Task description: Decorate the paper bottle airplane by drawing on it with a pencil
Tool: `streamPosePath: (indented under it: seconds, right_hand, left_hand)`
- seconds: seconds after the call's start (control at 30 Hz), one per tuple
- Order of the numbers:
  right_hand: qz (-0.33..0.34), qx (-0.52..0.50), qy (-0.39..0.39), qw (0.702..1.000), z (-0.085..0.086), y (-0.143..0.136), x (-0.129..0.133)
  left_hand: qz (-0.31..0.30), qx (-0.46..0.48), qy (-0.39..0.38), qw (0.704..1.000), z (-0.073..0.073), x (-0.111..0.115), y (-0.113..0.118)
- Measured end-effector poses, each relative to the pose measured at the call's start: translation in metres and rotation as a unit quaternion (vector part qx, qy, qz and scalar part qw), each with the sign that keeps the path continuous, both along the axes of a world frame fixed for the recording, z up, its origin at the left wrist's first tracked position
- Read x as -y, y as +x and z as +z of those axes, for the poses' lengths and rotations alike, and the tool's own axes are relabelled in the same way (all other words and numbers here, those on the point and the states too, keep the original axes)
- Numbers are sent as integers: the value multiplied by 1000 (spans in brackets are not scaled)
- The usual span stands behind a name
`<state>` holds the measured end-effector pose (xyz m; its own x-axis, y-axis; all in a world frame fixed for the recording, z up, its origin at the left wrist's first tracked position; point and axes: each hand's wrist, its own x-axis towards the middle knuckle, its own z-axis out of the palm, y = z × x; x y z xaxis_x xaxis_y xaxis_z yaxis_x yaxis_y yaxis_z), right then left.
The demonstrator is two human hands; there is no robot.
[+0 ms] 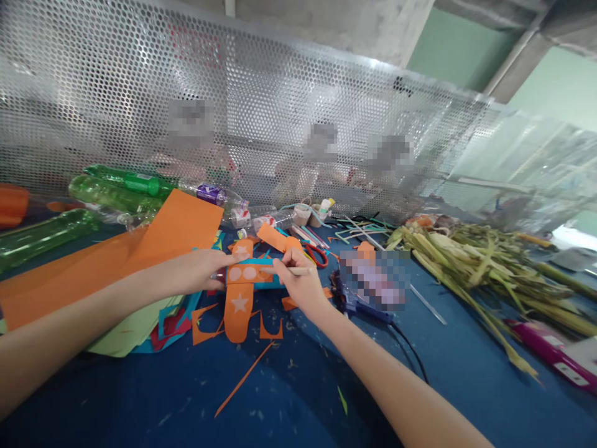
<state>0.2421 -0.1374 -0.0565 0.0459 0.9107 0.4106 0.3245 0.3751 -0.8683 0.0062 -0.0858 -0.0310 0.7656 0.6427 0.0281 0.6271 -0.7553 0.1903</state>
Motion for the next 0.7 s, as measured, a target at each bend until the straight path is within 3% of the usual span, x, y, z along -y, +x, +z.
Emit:
streamPosePath:
  seconds: [0.7]
  right_hand:
    - [3, 29, 1, 1000, 3, -1, 3]
  left_hand:
    - [6, -6, 7, 1000, -1, 0, 0]
